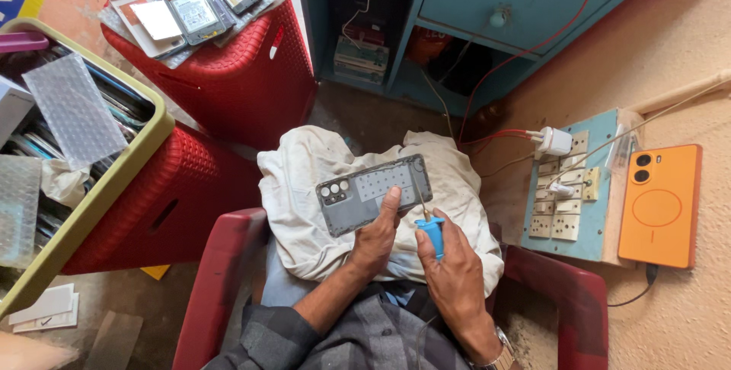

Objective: The person prepares a small piece of double-sided tape and uses a blue handheld electronic tool to work on the back of a phone.

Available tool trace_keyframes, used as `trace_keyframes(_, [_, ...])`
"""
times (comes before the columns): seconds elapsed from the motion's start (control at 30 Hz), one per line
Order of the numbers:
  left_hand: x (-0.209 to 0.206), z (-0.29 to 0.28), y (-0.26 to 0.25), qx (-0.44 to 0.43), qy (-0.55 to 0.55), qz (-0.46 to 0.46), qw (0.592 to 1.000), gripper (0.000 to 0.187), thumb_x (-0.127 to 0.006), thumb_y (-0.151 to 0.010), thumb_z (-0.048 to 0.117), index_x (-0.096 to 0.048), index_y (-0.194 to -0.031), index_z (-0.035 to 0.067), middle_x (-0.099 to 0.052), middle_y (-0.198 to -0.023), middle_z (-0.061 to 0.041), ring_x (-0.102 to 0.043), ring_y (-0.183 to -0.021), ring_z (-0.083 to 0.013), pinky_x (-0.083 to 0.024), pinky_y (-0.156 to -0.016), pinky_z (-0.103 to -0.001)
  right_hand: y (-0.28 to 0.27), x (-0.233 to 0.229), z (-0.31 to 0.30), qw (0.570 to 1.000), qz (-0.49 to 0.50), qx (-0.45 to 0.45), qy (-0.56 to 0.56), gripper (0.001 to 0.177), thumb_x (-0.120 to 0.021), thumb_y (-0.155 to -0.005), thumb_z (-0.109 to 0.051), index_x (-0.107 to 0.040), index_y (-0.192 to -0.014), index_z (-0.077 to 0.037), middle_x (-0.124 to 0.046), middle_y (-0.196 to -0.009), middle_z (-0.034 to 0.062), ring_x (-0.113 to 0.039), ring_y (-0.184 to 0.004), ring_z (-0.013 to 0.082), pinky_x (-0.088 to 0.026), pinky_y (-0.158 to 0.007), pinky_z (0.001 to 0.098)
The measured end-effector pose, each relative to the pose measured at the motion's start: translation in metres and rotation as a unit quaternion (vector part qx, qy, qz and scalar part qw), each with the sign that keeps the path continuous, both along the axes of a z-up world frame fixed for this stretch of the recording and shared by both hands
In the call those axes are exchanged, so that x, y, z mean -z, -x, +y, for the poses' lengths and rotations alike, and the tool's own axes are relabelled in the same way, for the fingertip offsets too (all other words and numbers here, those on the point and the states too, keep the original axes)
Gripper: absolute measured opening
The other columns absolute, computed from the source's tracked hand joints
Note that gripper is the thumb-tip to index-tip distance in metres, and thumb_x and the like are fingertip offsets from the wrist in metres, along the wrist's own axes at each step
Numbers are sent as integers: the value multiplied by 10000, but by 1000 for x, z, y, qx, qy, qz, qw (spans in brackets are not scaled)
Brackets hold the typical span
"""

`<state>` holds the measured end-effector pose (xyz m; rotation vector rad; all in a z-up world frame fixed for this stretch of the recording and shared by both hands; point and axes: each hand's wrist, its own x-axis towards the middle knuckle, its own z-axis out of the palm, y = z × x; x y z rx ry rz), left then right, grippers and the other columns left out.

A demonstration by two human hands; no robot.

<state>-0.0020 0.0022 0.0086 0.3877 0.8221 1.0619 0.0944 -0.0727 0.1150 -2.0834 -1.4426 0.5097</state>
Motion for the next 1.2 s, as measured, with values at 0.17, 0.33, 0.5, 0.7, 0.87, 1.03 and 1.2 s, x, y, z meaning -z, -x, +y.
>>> trace_keyframes(0.17, [-1,3,1,71,93,61,991,368,-707,-932,336,-730,-1109,15,-745,-1080,-40,-687,-952,-98,-554,-846,-224,-20,-2,-5,986,114,71,98,505,-616,-976,-374,-628,-1386,-79,-740,-856,153,-700,-746,218,-572,-666,347])
trace_keyframes(0.33, [5,-21,-16,157,150,96,971,437,-730,-910,398,-728,-1064,-11,-731,-908,-139,-660,-684,-158,-549,-647,-287,-45,-4,-15,873,470,105,76,465,-554,-988,-322,-620,-1361,-53,-714,-951,70,-654,-712,96,-561,-557,265])
trace_keyframes(0.5, [17,-30,-1,266,85,52,959,409,-765,-913,319,-690,-1048,-60,-715,-899,-120,-701,-762,-167,-583,-689,-264,-63,5,-24,849,513,101,79,475,-566,-997,-318,-620,-1353,-8,-716,-961,78,-647,-685,113,-545,-535,259])
trace_keyframes(0.7, [-55,-21,48,356,-181,271,876,318,-756,-921,253,-708,-1092,-11,-725,-958,-79,-703,-873,-193,-594,-789,-312,-87,-12,-24,899,407,49,151,449,-589,-973,-323,-658,-1337,-70,-711,-921,67,-603,-695,113,-518,-586,258])
trace_keyframes(0.87, [-152,40,75,77,-681,439,581,335,-698,-898,146,-653,-1208,29,-667,-1199,-168,-627,-1137,-329,-495,-982,-421,-85,-62,-12,950,215,-190,121,430,-654,-947,-291,-670,-1273,-10,-794,-1026,83,-683,-940,136,-535,-834,276])
trace_keyframes(1.03, [-181,60,92,215,-764,438,423,146,-708,-848,143,-619,-943,77,-618,-908,-56,-629,-927,-225,-502,-860,-394,-84,-96,9,929,181,-277,165,432,-665,-931,-299,-680,-1281,-46,-798,-982,70,-692,-902,141,-550,-825,286])
trace_keyframes(1.2, [-193,56,105,172,-795,418,405,239,-745,-753,224,-539,-739,106,-556,-740,-38,-594,-766,-226,-476,-731,-389,-82,-104,21,903,228,-285,228,441,-684,-920,-313,-713,-1278,-58,-736,-870,58,-601,-772,128,-535,-693,283])
